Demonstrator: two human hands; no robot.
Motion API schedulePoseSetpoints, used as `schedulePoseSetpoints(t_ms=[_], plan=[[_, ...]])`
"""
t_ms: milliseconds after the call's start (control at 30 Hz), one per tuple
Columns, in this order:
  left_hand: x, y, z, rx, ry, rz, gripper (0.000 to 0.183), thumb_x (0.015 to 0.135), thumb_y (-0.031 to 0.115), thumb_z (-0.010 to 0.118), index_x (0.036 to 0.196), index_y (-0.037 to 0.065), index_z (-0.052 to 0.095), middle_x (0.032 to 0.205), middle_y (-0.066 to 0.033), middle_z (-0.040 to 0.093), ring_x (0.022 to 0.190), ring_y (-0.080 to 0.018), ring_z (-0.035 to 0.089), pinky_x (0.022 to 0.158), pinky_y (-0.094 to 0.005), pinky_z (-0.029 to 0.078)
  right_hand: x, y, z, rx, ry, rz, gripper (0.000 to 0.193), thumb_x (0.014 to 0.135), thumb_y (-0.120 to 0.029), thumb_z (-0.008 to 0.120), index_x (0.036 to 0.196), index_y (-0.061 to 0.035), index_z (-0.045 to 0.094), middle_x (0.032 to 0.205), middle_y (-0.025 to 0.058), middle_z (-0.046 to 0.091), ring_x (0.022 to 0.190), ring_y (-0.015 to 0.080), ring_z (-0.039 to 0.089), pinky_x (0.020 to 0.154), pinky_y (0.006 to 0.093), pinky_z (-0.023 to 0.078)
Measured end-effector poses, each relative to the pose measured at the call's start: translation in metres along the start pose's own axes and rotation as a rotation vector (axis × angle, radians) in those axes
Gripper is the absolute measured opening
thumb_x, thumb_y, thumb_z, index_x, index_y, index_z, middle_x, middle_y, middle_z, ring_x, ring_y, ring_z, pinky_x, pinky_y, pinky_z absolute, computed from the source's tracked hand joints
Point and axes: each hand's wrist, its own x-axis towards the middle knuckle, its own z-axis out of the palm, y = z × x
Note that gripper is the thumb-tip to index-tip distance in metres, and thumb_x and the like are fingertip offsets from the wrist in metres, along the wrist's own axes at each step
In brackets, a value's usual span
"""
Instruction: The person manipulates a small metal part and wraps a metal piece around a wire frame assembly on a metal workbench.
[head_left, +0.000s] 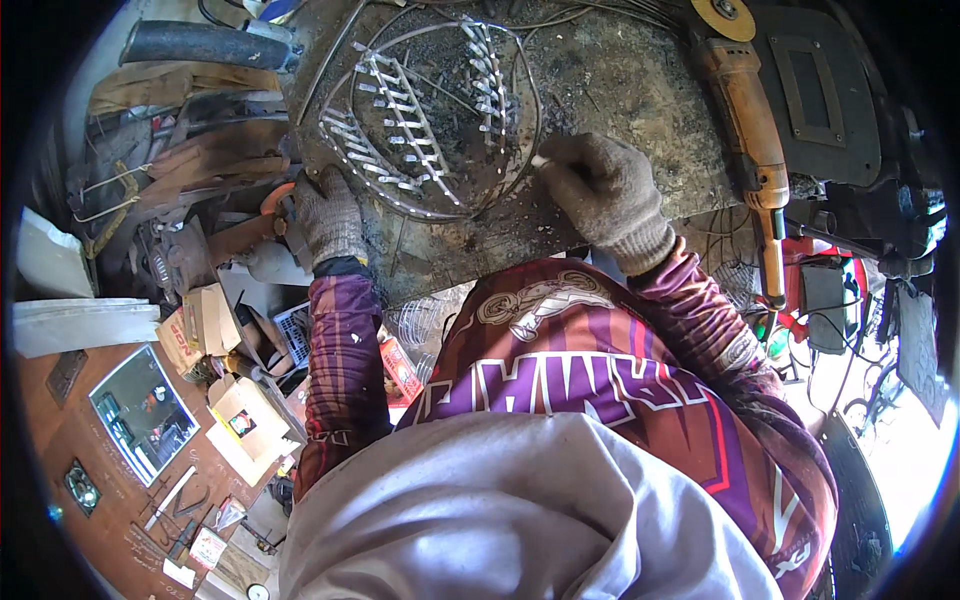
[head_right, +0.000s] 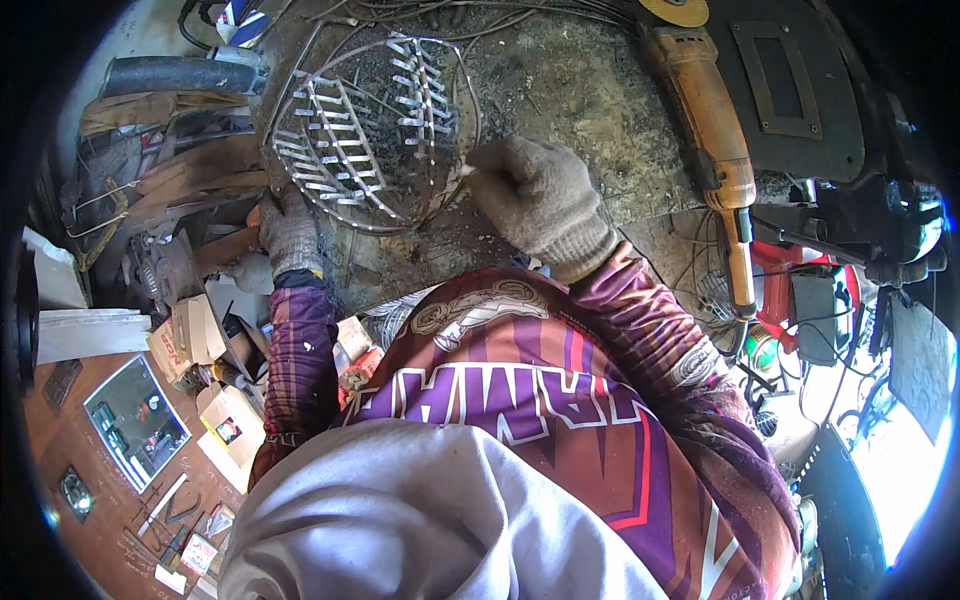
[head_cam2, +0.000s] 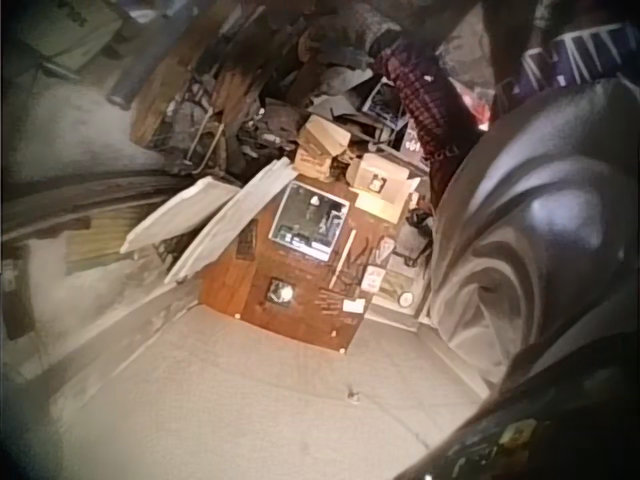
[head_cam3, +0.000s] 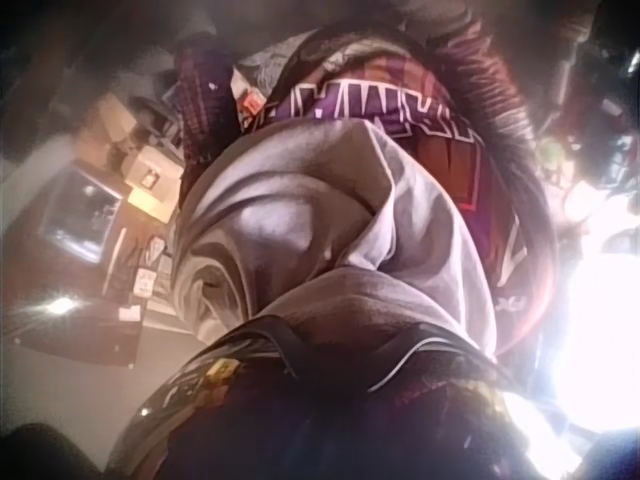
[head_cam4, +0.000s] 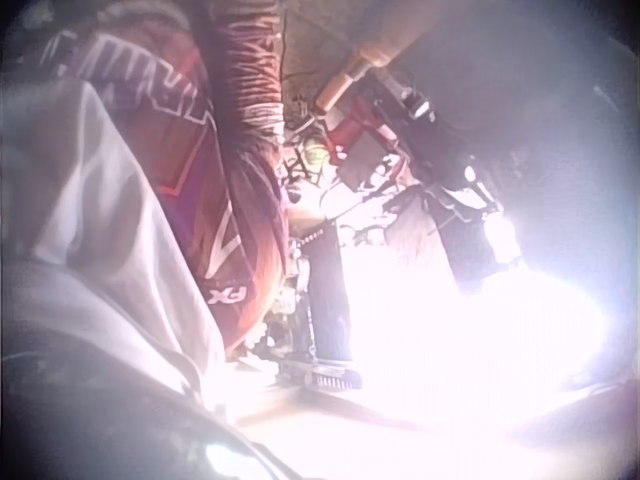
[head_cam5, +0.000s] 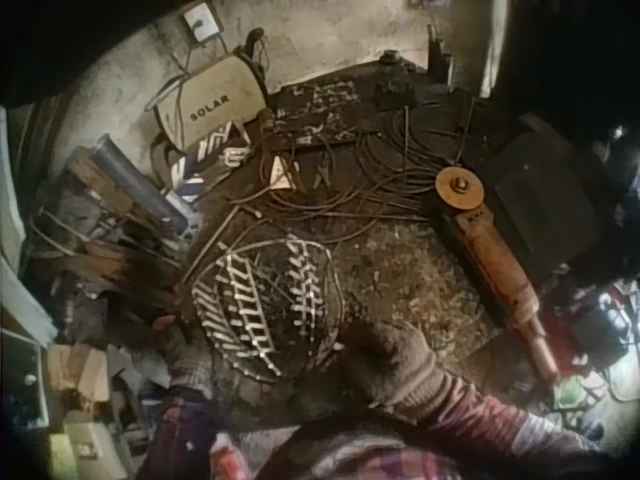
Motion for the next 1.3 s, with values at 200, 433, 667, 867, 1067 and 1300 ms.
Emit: schedulePoseSetpoints(t_ms=[200, 433, 667, 867, 1067, 1300], plan=[[-0.002, 0.006, -0.003, -0.008, -0.030, -0.023, 0.062, 0.107, 0.047, 0.052, 0.150, 0.002, 0.053, 0.144, -0.0269, 0.063, 0.135, -0.0456, 0.059, 0.112, -0.0482, 0.046, 0.011, 0.001, -0.009, 0.064, 0.051, -0.007, 0.016, 0.095, -0.019, 0.078, 0.103, -0.0051, 0.075, 0.085, 0.0109, 0.075, 0.076, 0.0204, 0.074, 0.070, 0.0331, 0.058], [0.001, 0.002, 0.000, 0.018, 0.040, -0.004, 0.053, 0.104, 0.044, 0.055, 0.136, 0.002, 0.064, 0.133, -0.0284, 0.067, 0.123, -0.0461, 0.064, 0.102, -0.0528, 0.050, 0.076, 0.003, -0.007, 0.107, 0.165, -0.121, 0.023, 0.099, -0.027, 0.078, 0.110, -0.0067, 0.076, 0.086, 0.0058, 0.075, 0.079, 0.0141, 0.072, 0.072, 0.0305, 0.059], [-0.002, 0.012, -0.004, 0.106, 0.059, 0.029, 0.048, 0.102, 0.043, 0.058, 0.129, 0.005, 0.069, 0.124, -0.0260, 0.072, 0.117, -0.0470, 0.067, 0.099, -0.0531, 0.052, 0.109, 0.008, 0.004, -0.043, 0.183, -0.093, 0.038, 0.096, -0.040, 0.077, 0.116, -0.0072, 0.076, 0.092, 0.0069, 0.078, 0.084, 0.0186, 0.075, 0.076, 0.0328, 0.061], [0.001, 0.001, -0.005, 0.152, -0.014, 0.058, 0.077, 0.107, 0.064, 0.045, 0.149, -0.001, 0.054, 0.139, -0.0298, 0.065, 0.130, -0.0485, 0.061, 0.108, -0.0501, 0.048, 0.102, 0.013, 0.010, 0.067, 0.138, 0.035, 0.032, 0.096, -0.036, 0.078, 0.111, -0.0078, 0.078, 0.090, 0.0083, 0.077, 0.085, 0.0187, 0.076, 0.075, 0.0348, 0.061], [0.011, -0.014, 0.001, 0.238, 0.026, 0.050, 0.080, 0.105, 0.066, 0.047, 0.149, -0.001, 0.054, 0.141, -0.0303, 0.063, 0.131, -0.0481, 0.060, 0.110, -0.0494, 0.047, 0.091, 0.016, 0.012, 0.040, 0.085, 0.004, 0.023, 0.099, -0.024, 0.078, 0.114, -0.0075, 0.077, 0.096, 0.0024, 0.076, 0.086, 0.0110, 0.069, 0.079, 0.0286, 0.057], [0.010, -0.018, 0.002, 0.228, 0.001, 0.046, 0.076, 0.106, 0.063, 0.048, 0.148, 0.000, 0.055, 0.139, -0.0301, 0.065, 0.129, -0.0466, 0.062, 0.109, -0.0485, 0.048, 0.089, 0.013, 0.012, 0.076, 0.085, 0.016, 0.026, 0.095, -0.028, 0.079, 0.110, -0.0071, 0.078, 0.092, 0.0072, 0.076, 0.084, 0.0154, 0.074, 0.076, 0.0313, 0.059]])
